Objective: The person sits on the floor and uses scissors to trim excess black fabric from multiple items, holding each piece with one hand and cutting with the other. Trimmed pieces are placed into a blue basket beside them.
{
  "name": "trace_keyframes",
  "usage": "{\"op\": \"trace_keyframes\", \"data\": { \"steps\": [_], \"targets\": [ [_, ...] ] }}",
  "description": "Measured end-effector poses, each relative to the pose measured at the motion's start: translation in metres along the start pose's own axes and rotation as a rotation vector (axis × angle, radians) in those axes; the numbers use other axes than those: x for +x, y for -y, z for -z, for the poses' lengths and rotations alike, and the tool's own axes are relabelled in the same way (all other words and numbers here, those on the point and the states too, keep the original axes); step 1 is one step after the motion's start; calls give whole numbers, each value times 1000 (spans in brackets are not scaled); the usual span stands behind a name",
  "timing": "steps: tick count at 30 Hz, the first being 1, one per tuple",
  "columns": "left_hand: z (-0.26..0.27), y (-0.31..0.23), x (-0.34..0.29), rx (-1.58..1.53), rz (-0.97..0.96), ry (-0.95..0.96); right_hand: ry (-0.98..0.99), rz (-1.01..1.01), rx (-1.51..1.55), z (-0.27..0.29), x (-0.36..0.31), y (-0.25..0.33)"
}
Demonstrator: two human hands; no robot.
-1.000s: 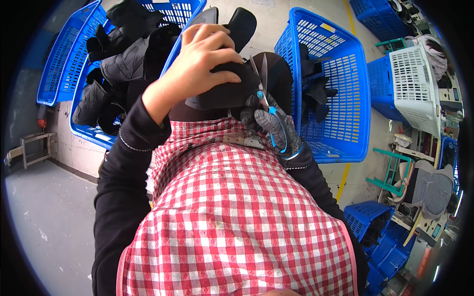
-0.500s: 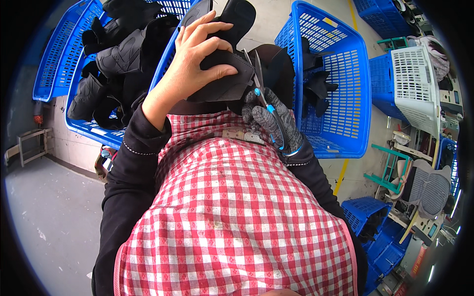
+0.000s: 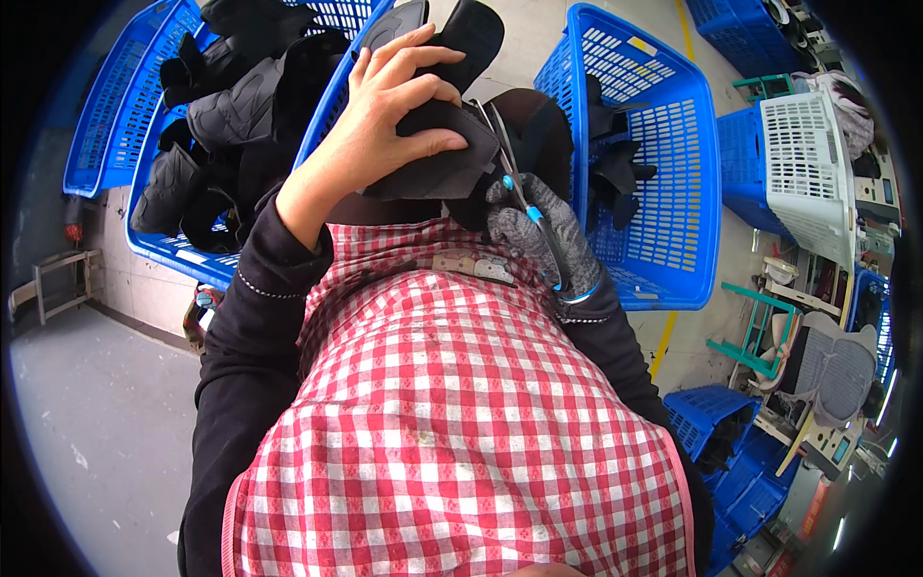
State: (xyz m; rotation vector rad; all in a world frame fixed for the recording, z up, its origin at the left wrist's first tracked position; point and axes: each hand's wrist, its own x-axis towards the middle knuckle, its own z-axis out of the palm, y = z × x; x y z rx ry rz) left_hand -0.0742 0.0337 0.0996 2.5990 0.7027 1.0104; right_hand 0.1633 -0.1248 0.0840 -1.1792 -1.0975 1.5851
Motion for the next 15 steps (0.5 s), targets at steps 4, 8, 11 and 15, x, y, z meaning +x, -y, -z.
{"op": "trace_keyframes", "data": {
  "steps": [4, 8, 11, 15],
  "targets": [
    [2, 1, 1, -31, -22, 14, 40, -48, -145, 11, -1, 16],
    [3, 8, -2, -29, -12, 30, 128, -129, -208, 25, 0, 31],
    [0, 14, -7, -334, 101, -114, 200, -209, -213, 35, 2, 39],
    [-11, 16, -18, -187, 296, -69, 247, -266, -244, 46, 5, 48]
  ]
}}
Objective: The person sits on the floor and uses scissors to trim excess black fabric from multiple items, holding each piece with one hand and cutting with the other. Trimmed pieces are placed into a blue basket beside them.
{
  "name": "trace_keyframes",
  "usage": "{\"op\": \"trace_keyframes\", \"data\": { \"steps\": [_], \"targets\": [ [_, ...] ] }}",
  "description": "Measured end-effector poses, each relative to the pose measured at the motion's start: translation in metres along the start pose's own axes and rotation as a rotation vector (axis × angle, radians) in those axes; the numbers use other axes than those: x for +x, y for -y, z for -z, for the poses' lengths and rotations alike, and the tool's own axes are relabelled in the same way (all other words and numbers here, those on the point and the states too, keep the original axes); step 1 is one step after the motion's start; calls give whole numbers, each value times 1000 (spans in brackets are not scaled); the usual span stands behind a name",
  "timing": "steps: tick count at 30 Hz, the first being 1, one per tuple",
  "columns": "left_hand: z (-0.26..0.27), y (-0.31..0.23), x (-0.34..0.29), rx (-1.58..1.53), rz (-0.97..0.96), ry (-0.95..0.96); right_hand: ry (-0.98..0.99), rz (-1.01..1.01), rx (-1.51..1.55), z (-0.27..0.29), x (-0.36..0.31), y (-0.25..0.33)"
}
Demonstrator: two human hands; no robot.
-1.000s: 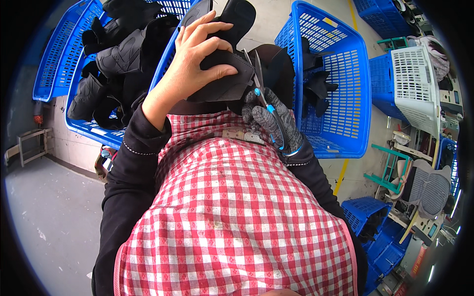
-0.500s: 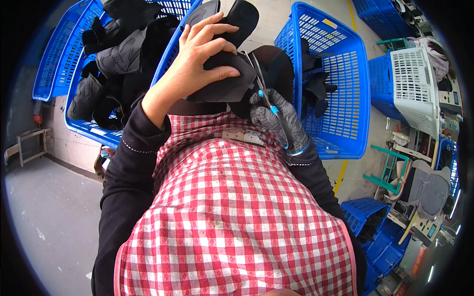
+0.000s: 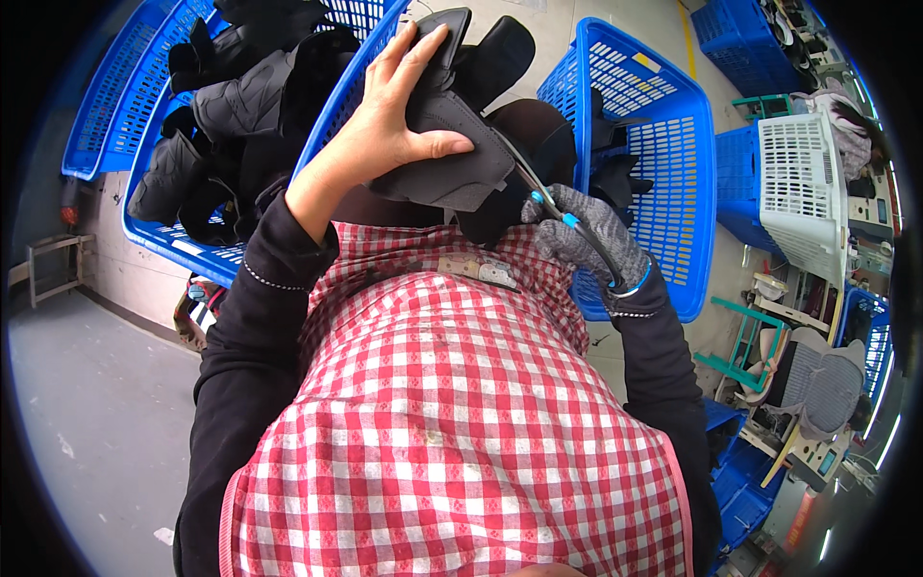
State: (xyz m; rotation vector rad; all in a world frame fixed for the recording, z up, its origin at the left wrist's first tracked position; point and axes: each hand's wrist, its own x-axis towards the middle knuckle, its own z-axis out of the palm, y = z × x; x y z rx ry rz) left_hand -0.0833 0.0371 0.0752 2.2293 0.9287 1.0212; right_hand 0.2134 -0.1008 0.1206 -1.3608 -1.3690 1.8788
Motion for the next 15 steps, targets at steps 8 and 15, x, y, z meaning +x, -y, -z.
{"op": "trace_keyframes", "data": {
  "steps": [8, 15],
  "targets": [
    [-8, -4, -7, -20, 100, -40, -96, 154, -272, -4, 0, 3],
    [-9, -8, -8, -37, 170, -52, -62, 73, -252, -4, 8, 10]
  ]
}}
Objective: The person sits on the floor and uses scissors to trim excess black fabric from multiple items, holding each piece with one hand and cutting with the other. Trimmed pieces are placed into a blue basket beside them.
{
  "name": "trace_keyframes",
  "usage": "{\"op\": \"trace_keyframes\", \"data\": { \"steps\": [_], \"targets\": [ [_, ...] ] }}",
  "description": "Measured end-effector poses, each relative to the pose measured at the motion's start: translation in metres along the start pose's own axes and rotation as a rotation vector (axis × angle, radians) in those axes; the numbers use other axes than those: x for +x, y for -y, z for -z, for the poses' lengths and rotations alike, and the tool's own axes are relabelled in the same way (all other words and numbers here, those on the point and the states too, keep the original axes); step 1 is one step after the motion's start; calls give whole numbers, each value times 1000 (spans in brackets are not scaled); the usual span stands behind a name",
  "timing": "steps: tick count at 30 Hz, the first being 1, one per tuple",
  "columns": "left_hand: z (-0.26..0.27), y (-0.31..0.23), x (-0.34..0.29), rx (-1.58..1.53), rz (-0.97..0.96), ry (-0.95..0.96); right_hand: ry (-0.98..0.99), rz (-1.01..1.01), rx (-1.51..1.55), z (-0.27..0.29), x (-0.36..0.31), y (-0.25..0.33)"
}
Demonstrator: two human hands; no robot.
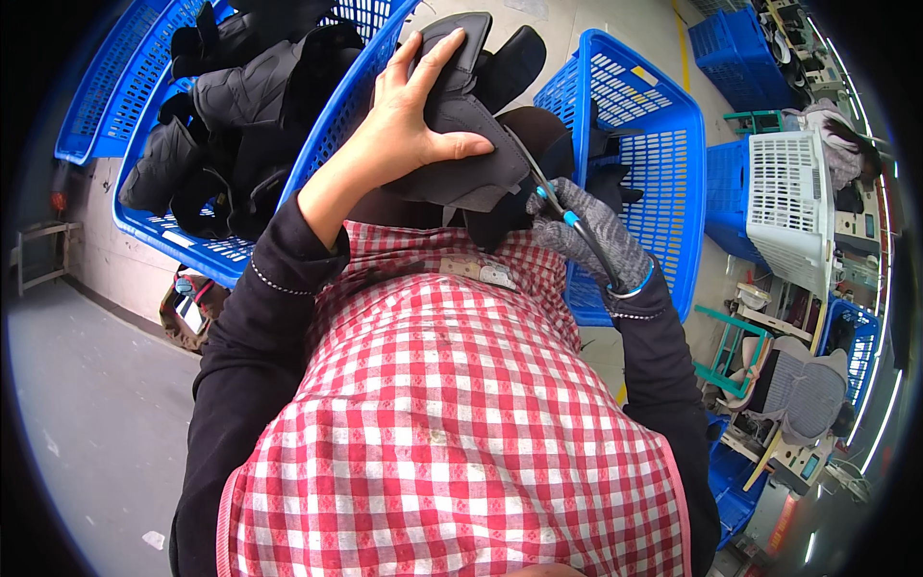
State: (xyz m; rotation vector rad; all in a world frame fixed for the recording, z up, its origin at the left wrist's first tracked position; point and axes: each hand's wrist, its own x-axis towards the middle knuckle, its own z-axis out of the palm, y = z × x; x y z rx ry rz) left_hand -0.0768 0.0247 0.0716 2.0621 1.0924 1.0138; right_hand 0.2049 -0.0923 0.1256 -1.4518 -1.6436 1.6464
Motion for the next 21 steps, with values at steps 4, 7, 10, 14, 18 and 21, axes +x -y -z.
{"op": "trace_keyframes", "data": {
  "steps": [4, 7, 10, 14, 18, 21],
  "targets": [
    [0, 0, -1, 20, -24, -24, -19, -28, -130, 5, -8, 12],
    [0, 0, -2, 21, -8, -30, -39, -35, -145, 4, -6, 18],
    [-1, 0, -2, 45, -14, -31, -96, 33, -89, -4, 1, 18],
    [-1, 1, -3, 9, 10, -31, -102, 68, -225, -2, 5, 20],
    [-3, 1, -5, 4, -2, -50, -71, -20, -203, 1, 2, 19],
    [-4, 2, -4, -3, 11, -30, -131, 9, -293, 0, 6, 15]
  ]
}}
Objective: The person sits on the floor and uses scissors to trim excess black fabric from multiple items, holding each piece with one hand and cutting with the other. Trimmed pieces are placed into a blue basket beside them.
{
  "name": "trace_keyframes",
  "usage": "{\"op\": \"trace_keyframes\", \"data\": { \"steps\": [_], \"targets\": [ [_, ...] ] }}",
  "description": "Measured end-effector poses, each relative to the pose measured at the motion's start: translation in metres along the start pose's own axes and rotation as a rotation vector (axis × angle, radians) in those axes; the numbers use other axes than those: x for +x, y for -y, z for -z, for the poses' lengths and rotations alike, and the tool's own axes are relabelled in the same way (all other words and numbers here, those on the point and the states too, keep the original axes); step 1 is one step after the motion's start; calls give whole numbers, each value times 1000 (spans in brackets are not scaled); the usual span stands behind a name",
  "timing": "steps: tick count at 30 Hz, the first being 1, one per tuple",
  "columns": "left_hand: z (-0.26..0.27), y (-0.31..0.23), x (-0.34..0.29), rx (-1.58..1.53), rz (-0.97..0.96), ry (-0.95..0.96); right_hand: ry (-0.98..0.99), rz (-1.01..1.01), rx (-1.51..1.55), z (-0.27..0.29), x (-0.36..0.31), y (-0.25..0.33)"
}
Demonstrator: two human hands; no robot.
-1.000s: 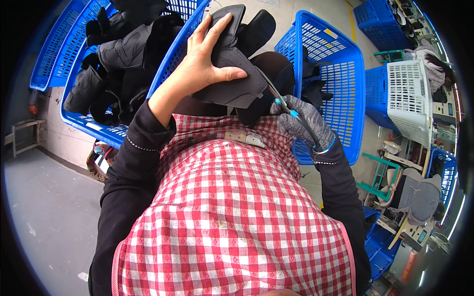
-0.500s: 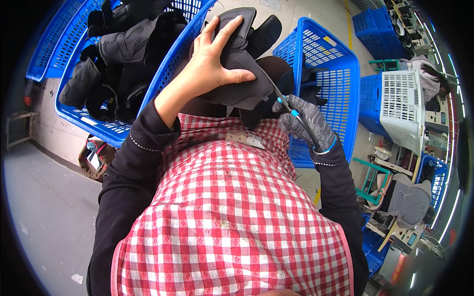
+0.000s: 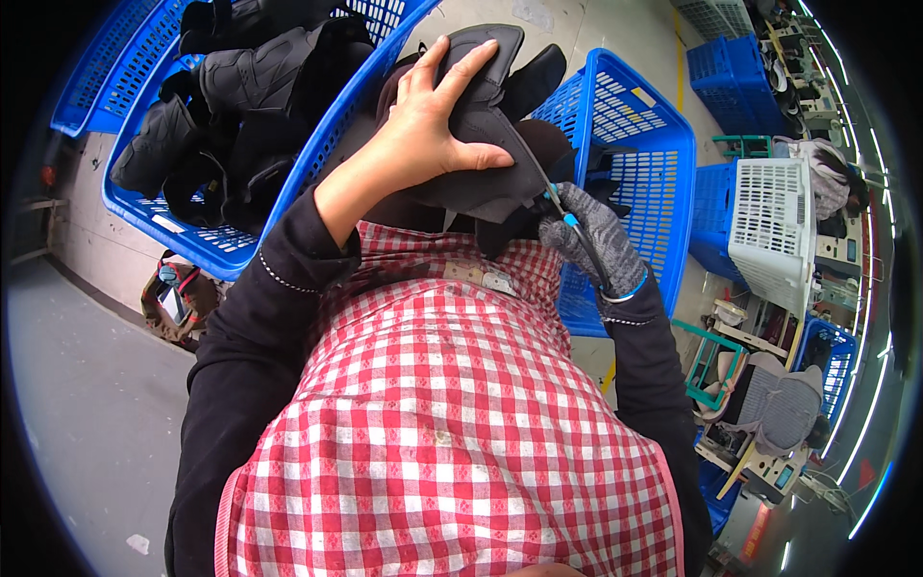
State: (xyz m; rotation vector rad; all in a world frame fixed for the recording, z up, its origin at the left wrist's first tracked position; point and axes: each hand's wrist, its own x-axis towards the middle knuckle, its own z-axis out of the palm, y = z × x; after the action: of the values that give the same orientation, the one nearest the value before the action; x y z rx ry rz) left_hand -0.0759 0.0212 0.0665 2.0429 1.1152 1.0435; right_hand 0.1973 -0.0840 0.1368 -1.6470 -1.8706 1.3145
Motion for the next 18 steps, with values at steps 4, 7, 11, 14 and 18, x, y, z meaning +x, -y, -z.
{"op": "trace_keyframes", "data": {
  "steps": [4, 7, 11, 14, 18],
  "targets": [
    [-1, 2, 0, -8, -3, -10, -9, -26, -33, -1, 4, -4],
    [-1, 3, 0, 2, 0, -7, -1, -62, 11, -1, 6, -3],
    [-4, 2, 0, 10, -2, -12, -37, 16, -24, -6, 10, 5],
    [-4, 1, 0, 11, 2, -8, -15, -67, 15, -3, 12, 13],
    [-4, 1, -1, 4, 10, -4, 2, -48, -62, 4, 11, 15]
  ]
}}
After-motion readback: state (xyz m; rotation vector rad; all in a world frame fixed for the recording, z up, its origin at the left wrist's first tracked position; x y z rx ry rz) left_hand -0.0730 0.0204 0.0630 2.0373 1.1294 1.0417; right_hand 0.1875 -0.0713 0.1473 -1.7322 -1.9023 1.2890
